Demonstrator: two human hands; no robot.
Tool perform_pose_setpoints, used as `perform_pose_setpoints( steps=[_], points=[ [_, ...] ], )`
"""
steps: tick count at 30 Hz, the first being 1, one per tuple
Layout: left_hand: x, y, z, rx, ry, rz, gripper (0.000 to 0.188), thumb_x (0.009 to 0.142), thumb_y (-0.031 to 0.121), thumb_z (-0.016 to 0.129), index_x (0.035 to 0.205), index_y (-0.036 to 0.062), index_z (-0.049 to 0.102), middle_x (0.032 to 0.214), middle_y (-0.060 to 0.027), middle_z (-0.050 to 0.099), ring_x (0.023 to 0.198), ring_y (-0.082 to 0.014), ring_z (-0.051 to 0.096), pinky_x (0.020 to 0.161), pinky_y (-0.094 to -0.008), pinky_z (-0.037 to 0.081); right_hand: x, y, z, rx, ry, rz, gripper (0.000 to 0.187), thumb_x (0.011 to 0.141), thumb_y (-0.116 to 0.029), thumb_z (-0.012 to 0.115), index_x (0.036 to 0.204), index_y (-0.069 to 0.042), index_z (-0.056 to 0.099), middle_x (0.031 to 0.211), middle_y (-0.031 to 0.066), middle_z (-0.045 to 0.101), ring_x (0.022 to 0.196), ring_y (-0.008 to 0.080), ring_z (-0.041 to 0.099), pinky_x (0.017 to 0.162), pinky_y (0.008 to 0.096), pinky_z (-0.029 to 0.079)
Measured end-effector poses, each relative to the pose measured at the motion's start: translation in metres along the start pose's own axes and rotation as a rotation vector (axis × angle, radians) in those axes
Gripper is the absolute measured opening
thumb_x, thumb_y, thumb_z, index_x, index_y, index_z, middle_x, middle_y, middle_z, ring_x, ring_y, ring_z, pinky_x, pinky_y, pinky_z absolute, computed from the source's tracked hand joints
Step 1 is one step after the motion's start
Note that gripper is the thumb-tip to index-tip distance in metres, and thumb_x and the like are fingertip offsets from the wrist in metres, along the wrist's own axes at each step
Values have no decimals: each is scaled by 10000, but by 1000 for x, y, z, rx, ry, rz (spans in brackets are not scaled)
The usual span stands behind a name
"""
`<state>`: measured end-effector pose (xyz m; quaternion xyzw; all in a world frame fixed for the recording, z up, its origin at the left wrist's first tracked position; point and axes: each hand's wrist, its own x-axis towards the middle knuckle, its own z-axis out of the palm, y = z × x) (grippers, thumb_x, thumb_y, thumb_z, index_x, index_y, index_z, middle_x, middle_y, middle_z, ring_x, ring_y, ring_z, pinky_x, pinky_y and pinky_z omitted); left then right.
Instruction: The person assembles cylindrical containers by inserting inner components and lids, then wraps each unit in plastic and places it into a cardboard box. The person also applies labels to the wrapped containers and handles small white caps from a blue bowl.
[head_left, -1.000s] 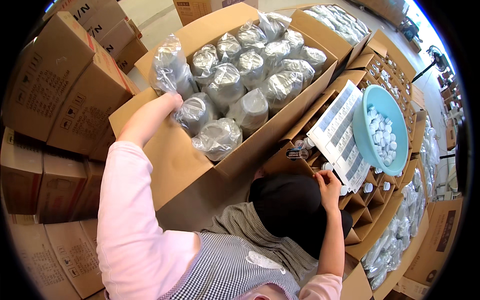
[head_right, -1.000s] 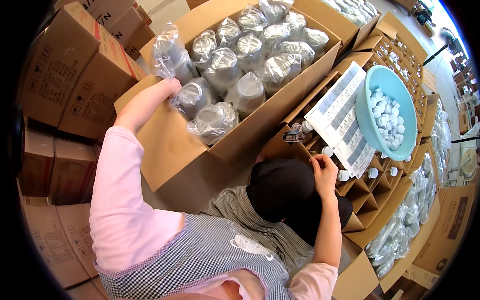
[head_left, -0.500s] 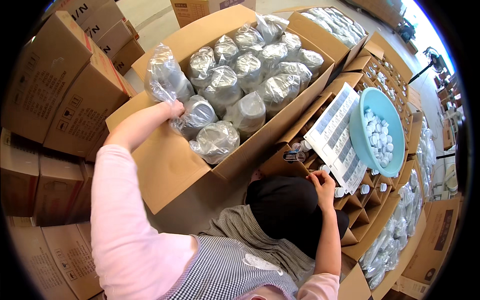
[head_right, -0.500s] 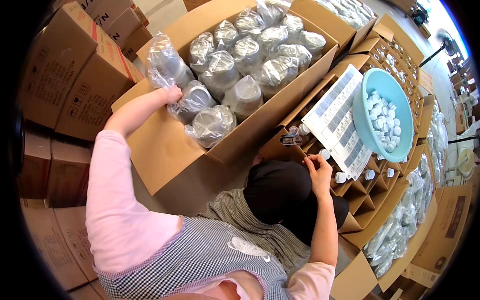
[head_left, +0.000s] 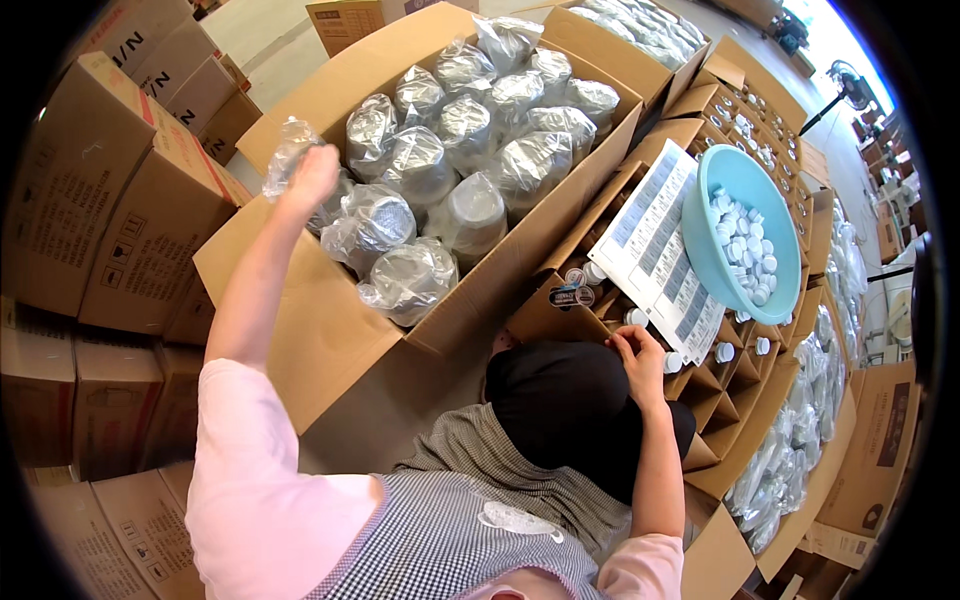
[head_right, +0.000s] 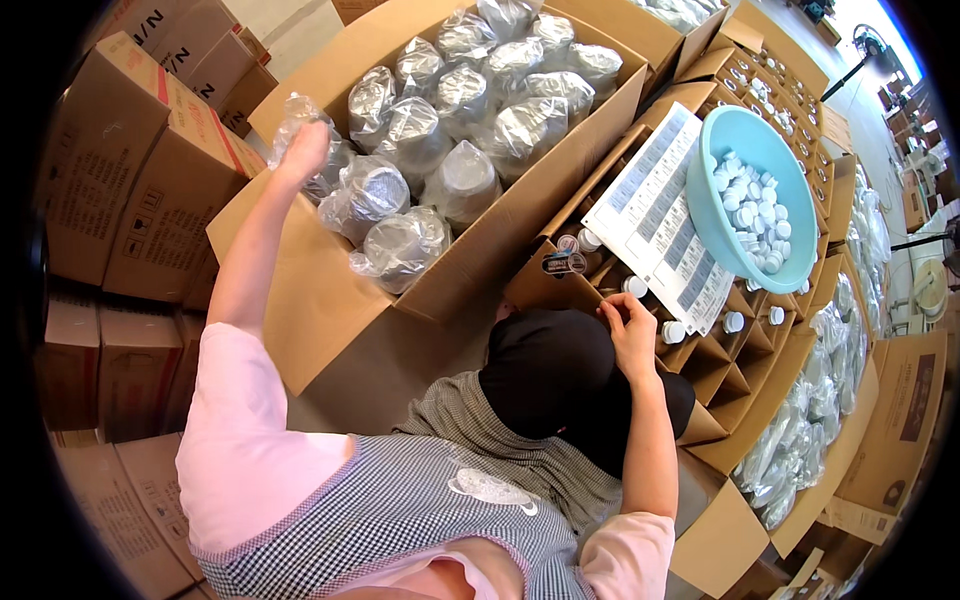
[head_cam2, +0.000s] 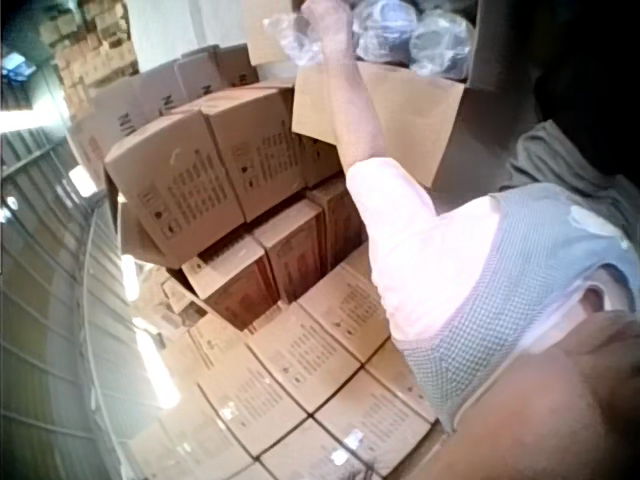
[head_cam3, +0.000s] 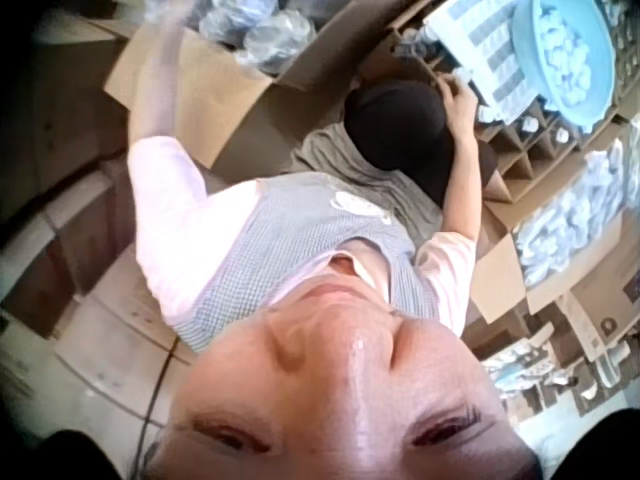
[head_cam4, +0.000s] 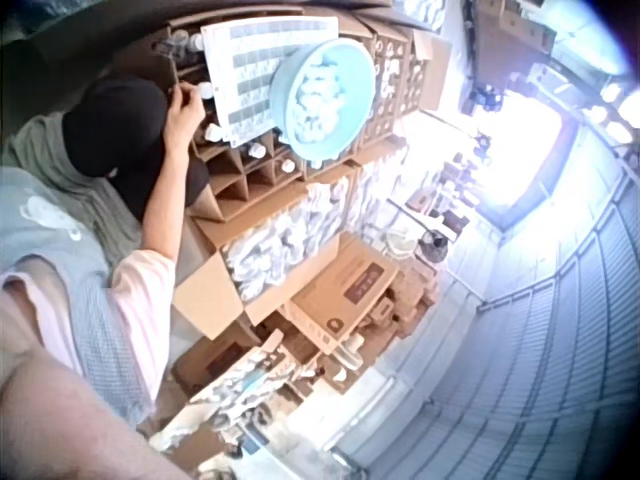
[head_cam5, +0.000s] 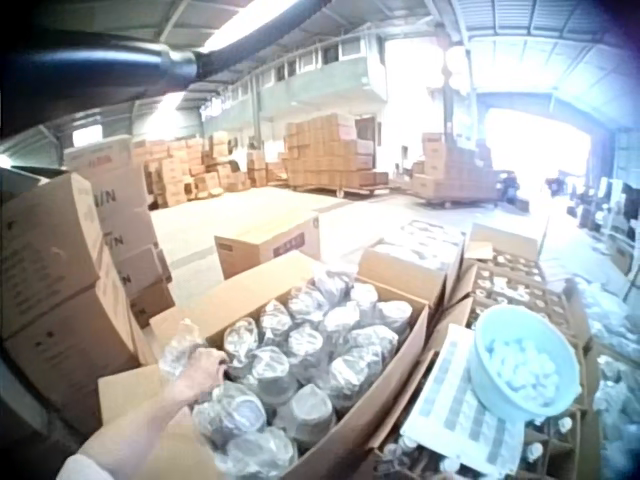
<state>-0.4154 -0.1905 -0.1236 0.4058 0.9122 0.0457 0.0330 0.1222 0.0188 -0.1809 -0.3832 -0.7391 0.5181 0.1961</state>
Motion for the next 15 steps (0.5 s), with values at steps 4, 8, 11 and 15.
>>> perform_pose_setpoints(
  steps=[4, 8, 11, 15],
  points=[
    [-16, 118, 20, -396, -302, 172, 187, 718, 122, 646, 820, -13, 727, 868, -241, 694, 803, -343, 696, 722, -397, 555, 1, -1, 1, 15, 15, -13, 52, 913, -19, 653, 931, 29, 644, 795, 56, 681, 761, 112, 662, 724, 245, 523],
    [30, 93, 167, 69, -419, 129, 186, 654, 155, 660, 768, 33, 744, 885, -208, 707, 829, -347, 694, 752, -372, 563, 11, 1, 15, -2, -31, -91, 48, 914, -31, 652, 917, 17, 649, 771, 54, 675, 712, 100, 629, 680, 246, 502],
    [70, 136, 179, 185, -602, 161, 353, 587, 175, 789, 933, 116, 757, 985, -158, 718, 918, -309, 692, 803, -370, 552, -8, 4, -10, -141, 80, -82, 60, 906, -35, 650, 926, 21, 642, 767, 89, 674, 707, 138, 645, 676, 273, 504],
    [76, 119, 226, 240, -623, 318, 517, 613, 380, 802, 1043, 103, 729, 1076, -139, 710, 972, -301, 667, 825, -339, 543, -8, 9, -16, -185, 116, -101, 65, 892, -32, 650, 919, 24, 631, 805, 134, 670, 730, 226, 658, 691, 312, 512]
  ],
)
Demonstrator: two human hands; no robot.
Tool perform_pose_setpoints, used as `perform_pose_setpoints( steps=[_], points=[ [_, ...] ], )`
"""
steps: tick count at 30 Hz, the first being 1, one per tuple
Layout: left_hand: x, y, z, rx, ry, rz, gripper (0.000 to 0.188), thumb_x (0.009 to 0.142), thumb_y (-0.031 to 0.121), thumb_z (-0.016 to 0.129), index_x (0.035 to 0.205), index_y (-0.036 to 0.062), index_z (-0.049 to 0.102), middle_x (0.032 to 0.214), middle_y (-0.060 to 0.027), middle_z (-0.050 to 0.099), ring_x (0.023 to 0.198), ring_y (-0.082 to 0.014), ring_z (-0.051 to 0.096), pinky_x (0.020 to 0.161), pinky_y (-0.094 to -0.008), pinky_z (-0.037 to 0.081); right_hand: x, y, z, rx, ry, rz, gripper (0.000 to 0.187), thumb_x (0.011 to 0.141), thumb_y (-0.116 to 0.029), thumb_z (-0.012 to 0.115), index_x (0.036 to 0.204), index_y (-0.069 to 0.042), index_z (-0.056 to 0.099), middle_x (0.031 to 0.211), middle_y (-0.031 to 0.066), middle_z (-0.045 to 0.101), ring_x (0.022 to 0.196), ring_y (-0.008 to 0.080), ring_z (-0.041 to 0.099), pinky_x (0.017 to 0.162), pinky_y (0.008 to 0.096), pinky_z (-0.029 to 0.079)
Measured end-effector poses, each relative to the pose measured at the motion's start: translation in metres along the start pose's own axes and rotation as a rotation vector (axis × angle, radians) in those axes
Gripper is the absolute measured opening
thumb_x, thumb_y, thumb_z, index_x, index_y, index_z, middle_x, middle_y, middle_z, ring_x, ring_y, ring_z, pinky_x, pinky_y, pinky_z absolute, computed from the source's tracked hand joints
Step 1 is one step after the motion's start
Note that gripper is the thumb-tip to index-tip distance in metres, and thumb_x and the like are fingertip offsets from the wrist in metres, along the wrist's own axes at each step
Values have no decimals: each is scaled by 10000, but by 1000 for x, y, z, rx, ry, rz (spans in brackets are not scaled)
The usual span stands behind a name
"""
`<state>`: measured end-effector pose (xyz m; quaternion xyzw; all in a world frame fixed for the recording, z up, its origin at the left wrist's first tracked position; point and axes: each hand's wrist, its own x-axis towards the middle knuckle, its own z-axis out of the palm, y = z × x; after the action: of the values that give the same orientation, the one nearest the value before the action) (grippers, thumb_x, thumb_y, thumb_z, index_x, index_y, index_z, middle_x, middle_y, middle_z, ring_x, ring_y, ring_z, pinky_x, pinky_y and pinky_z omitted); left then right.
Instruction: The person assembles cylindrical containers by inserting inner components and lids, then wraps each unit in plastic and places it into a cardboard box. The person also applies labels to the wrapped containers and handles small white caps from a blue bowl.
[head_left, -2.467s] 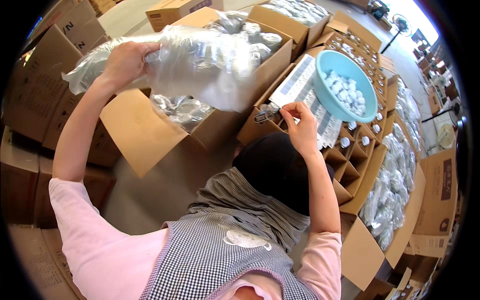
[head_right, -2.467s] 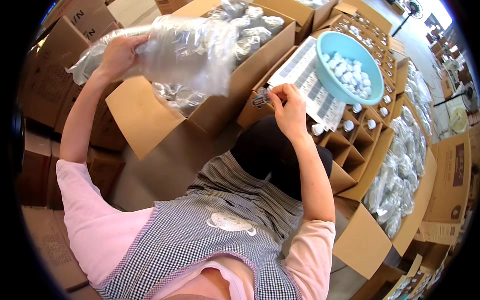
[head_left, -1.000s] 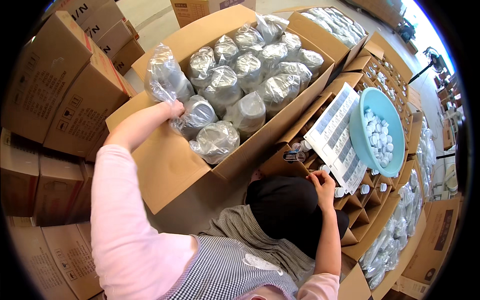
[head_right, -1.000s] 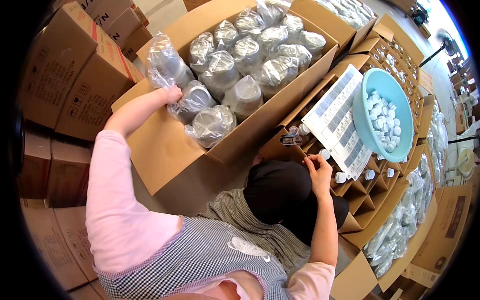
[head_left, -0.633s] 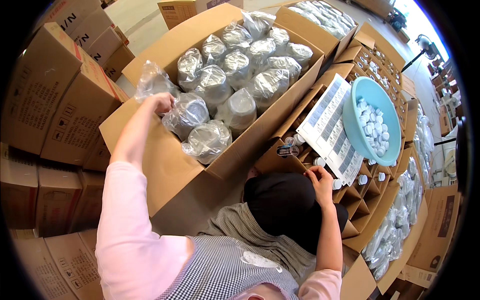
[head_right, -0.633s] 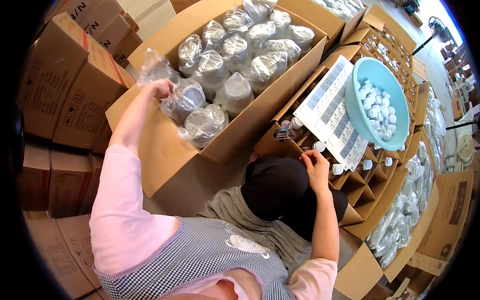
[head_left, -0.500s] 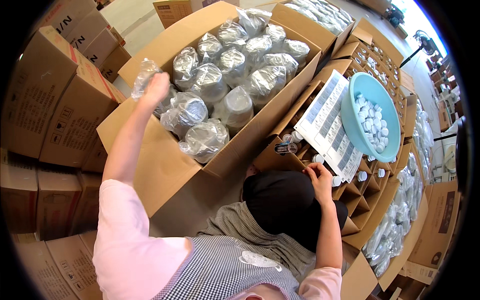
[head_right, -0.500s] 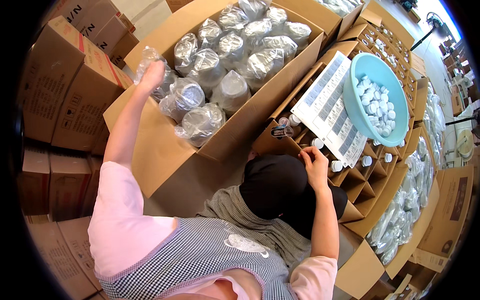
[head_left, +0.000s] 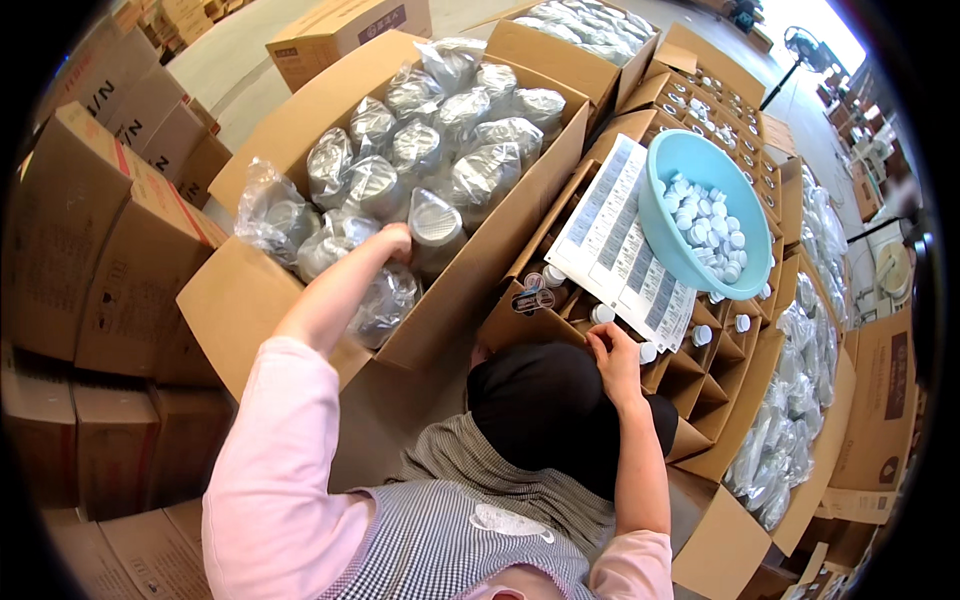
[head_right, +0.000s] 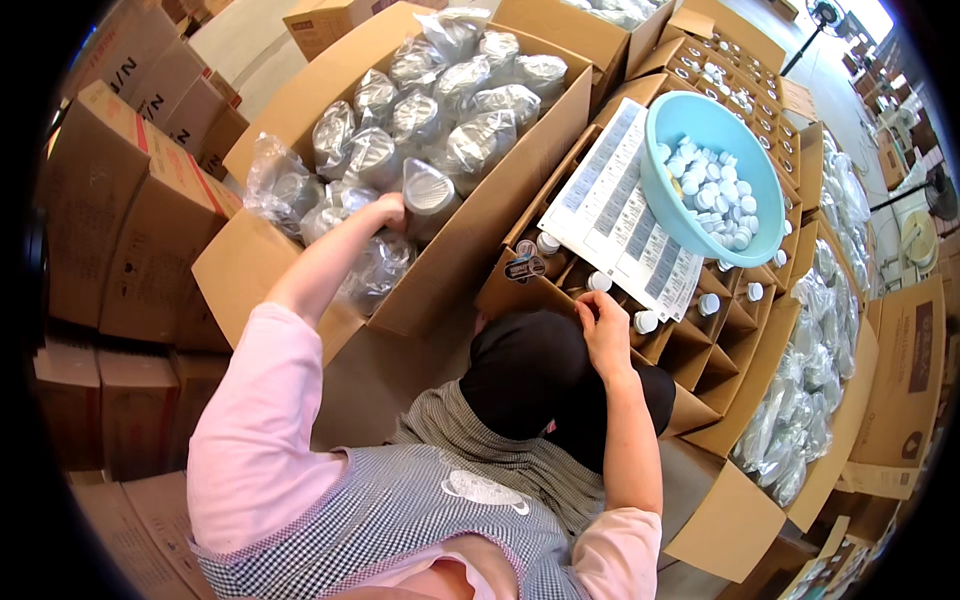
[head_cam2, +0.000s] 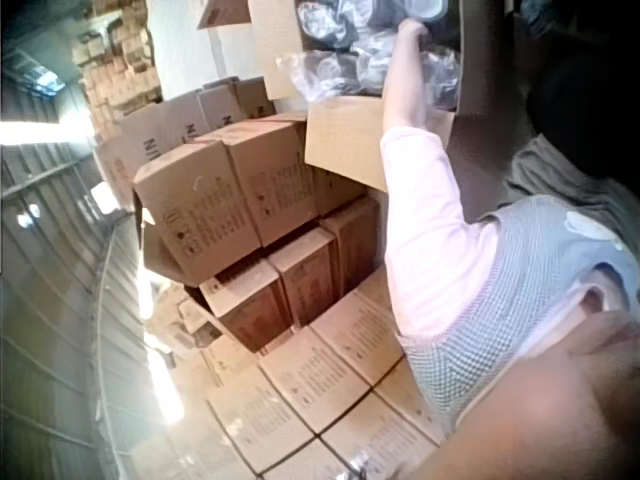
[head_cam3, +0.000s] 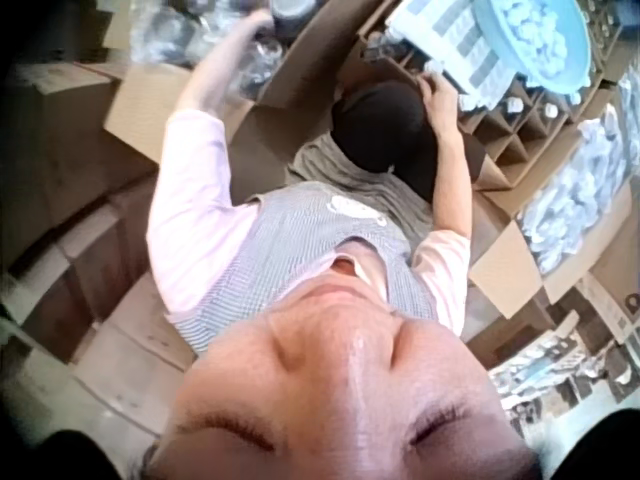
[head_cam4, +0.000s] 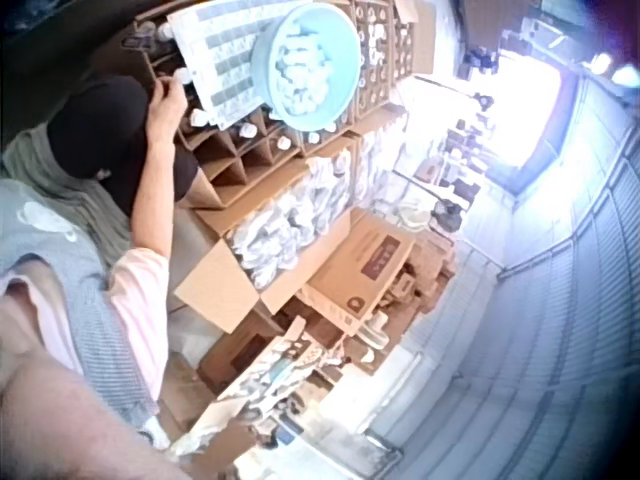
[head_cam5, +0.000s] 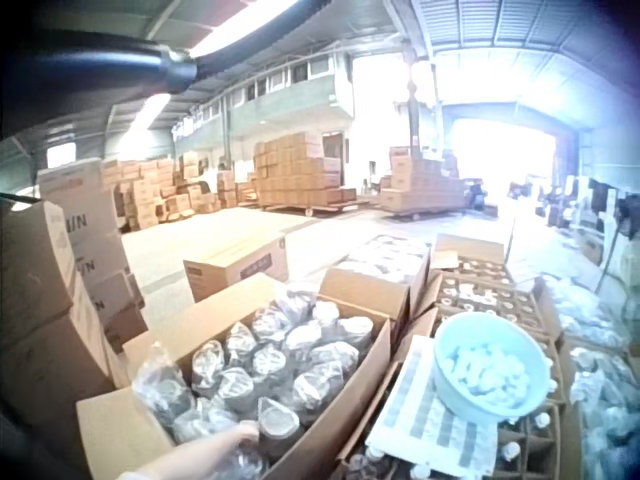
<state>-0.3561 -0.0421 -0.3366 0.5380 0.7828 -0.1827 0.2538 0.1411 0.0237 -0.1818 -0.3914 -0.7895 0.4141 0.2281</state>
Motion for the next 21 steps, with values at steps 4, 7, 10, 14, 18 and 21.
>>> perform_pose_setpoints(
  steps=[4, 7, 10, 14, 18, 21],
  points=[
    [-37, 14, -1, -638, 16, -60, 757, 569, 117, 861, 1275, 125, 587, 1226, -136, 643, 1145, -277, 597, 930, -359, 509, -7, -7, -3, -45, -3, -33, 76, 876, -29, 659, 906, 26, 616, 838, 164, 658, 759, 294, 647, 699, 346, 507],
    [-75, 1, -2, -890, 141, -196, 884, 523, 15, 885, 1323, 139, 528, 1230, -127, 629, 1175, -263, 576, 963, -377, 493, 0, -14, 3, -36, -15, -83, 81, 870, -27, 664, 901, 26, 611, 834, 166, 658, 759, 300, 643, 697, 356, 505],
    [-87, -8, 3, -667, 272, -148, 831, 514, 119, 928, 1245, 61, 537, 1194, -127, 656, 1122, -274, 616, 948, -374, 498, 4, -15, 7, -2, -23, -108, 88, 865, -31, 671, 898, 23, 610, 836, 168, 657, 761, 309, 640, 698, 358, 503],
    [-87, -12, 11, -564, 348, -101, 846, 563, 123, 909, 1317, 80, 526, 1220, -114, 666, 1118, -271, 631, 970, -367, 496, 5, -15, 9, -19, -24, -90, 100, 861, -42, 680, 890, 19, 605, 835, 175, 645, 766, 333, 633, 693, 366, 496],
    [-79, -14, 13, -743, 218, -66, 760, 559, 74, 907, 1250, 75, 589, 1167, -106, 680, 1077, -252, 638, 966, -367, 496, 2, -13, 6, -56, -10, -106, 105, 859, -46, 682, 893, 18, 606, 836, 176, 643, 770, 343, 631, 692, 372, 495],
    [-81, -29, 40, -761, 351, -23, 618, 551, 156, 929, 1107, 75, 671, 1085, -123, 702, 1045, -281, 654, 948, -383, 509, 7, -17, 9, -55, -36, -111, 106, 861, -51, 683, 900, 13, 609, 837, 174, 646, 764, 335, 631, 692, 368, 495]
  ],
)
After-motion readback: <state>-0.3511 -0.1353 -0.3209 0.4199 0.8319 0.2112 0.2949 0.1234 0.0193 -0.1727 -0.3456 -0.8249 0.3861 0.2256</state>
